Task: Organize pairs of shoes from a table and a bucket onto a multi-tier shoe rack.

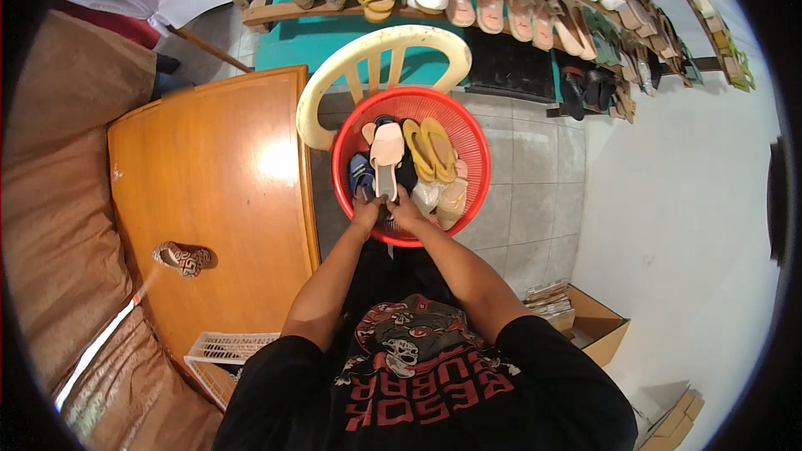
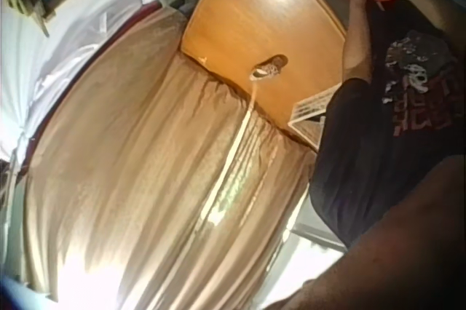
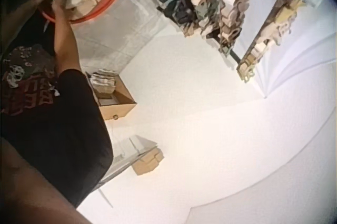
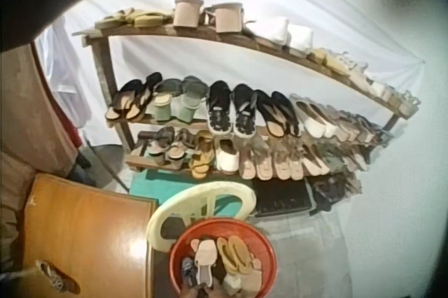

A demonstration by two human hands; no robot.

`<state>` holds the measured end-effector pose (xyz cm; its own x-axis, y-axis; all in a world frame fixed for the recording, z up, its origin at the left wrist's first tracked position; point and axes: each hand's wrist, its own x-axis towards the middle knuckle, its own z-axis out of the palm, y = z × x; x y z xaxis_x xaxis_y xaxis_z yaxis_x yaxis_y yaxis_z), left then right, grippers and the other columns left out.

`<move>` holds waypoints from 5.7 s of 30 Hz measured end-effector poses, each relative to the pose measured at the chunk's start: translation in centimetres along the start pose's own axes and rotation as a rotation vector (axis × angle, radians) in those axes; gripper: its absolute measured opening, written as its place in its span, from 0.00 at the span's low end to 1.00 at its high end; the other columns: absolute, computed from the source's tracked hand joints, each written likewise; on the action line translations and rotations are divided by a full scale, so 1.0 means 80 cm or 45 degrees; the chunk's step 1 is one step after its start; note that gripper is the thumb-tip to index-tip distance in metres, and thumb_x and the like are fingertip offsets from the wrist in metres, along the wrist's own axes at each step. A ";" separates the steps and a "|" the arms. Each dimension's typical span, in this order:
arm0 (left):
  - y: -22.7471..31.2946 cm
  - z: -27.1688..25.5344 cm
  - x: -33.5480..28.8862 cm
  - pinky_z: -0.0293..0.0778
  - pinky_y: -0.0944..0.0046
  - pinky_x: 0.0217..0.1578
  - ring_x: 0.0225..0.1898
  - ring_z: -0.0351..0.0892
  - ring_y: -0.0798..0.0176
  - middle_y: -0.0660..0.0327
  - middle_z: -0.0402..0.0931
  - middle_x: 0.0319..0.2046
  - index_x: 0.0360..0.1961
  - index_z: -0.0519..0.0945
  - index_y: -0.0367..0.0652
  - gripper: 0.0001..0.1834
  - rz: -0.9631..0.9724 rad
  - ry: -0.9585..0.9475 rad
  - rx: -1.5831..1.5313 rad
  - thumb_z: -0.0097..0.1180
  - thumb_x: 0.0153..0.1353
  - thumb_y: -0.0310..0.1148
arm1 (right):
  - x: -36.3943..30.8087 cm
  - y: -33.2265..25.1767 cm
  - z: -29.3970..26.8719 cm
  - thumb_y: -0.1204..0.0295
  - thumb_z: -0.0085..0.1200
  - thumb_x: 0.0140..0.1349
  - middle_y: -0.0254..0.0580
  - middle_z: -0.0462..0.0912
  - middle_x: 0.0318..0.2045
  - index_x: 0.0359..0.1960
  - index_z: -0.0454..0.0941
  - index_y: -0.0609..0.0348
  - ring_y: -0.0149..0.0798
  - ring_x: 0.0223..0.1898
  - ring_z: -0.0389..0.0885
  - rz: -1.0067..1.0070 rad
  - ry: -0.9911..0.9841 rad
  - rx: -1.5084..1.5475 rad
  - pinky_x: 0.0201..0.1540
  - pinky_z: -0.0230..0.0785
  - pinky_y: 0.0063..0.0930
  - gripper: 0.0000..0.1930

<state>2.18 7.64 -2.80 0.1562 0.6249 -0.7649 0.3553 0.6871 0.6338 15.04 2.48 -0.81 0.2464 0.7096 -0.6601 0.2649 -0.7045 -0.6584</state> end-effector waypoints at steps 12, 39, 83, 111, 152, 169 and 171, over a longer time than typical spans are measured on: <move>0.035 -0.072 0.006 0.70 0.46 0.50 0.56 0.74 0.53 0.51 0.72 0.58 0.73 0.50 0.47 0.42 -0.381 -0.230 -0.067 0.53 0.61 0.41 | -0.059 0.008 -0.040 0.72 0.54 0.65 0.45 0.83 0.43 0.56 0.74 0.58 0.38 0.45 0.81 -0.238 -0.190 -0.128 0.50 0.72 0.30 0.17; 0.068 -0.018 -0.049 0.71 0.66 0.24 0.23 0.77 0.64 0.63 0.77 0.25 0.36 0.76 0.45 0.07 -0.139 -0.606 0.034 0.48 0.63 0.35 | -0.153 0.179 -0.114 0.74 0.54 0.64 0.33 0.81 0.32 0.47 0.77 0.60 0.28 0.36 0.79 -0.103 0.204 0.446 0.38 0.74 0.24 0.11; 0.203 0.183 -0.063 0.76 0.51 0.54 0.53 0.77 0.52 0.54 0.73 0.55 0.67 0.61 0.45 0.34 0.108 -0.431 -0.776 0.52 0.57 0.25 | 0.069 -0.036 -0.353 0.84 0.53 0.47 0.50 0.76 0.52 0.62 0.63 0.66 0.49 0.53 0.78 -0.121 -0.628 0.778 0.54 0.74 0.42 0.35; 0.276 0.115 -0.232 0.74 0.65 0.51 0.51 0.77 0.65 0.57 0.77 0.53 0.54 0.75 0.36 0.25 1.124 0.118 -0.910 0.64 0.63 0.40 | -0.139 -0.174 -0.231 0.67 0.47 0.72 0.38 0.67 0.65 0.68 0.58 0.56 0.39 0.65 0.64 -0.885 -0.458 1.456 0.69 0.52 0.38 0.25; 0.253 0.035 -0.253 0.80 0.57 0.43 0.48 0.80 0.60 0.58 0.75 0.50 0.58 0.67 0.43 0.24 0.825 0.043 -1.276 0.58 0.62 0.28 | -0.176 -0.195 -0.181 0.66 0.52 0.68 0.44 0.70 0.63 0.65 0.63 0.52 0.48 0.65 0.67 -0.576 -0.625 1.772 0.67 0.60 0.54 0.25; 0.301 -0.055 -0.252 0.77 0.56 0.53 0.52 0.77 0.57 0.56 0.71 0.53 0.62 0.60 0.41 0.32 1.340 0.015 -1.381 0.61 0.62 0.36 | -0.171 -0.262 -0.205 0.78 0.66 0.56 0.42 0.79 0.42 0.44 0.67 0.58 0.38 0.41 0.83 -0.680 -0.289 1.079 0.39 0.82 0.33 0.19; 0.296 -0.045 -0.230 0.77 0.54 0.54 0.54 0.77 0.56 0.56 0.72 0.54 0.63 0.60 0.41 0.33 1.445 -0.557 -1.634 0.61 0.64 0.43 | -0.188 -0.276 -0.190 0.78 0.65 0.57 0.43 0.79 0.43 0.45 0.67 0.58 0.38 0.41 0.83 -0.602 -0.426 1.277 0.39 0.83 0.33 0.19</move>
<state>4.43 13.73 26.70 0.0780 0.9679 0.2389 -0.9393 -0.0090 0.3430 19.65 7.53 29.13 0.0217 0.9717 -0.2352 -0.6305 -0.1693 -0.7575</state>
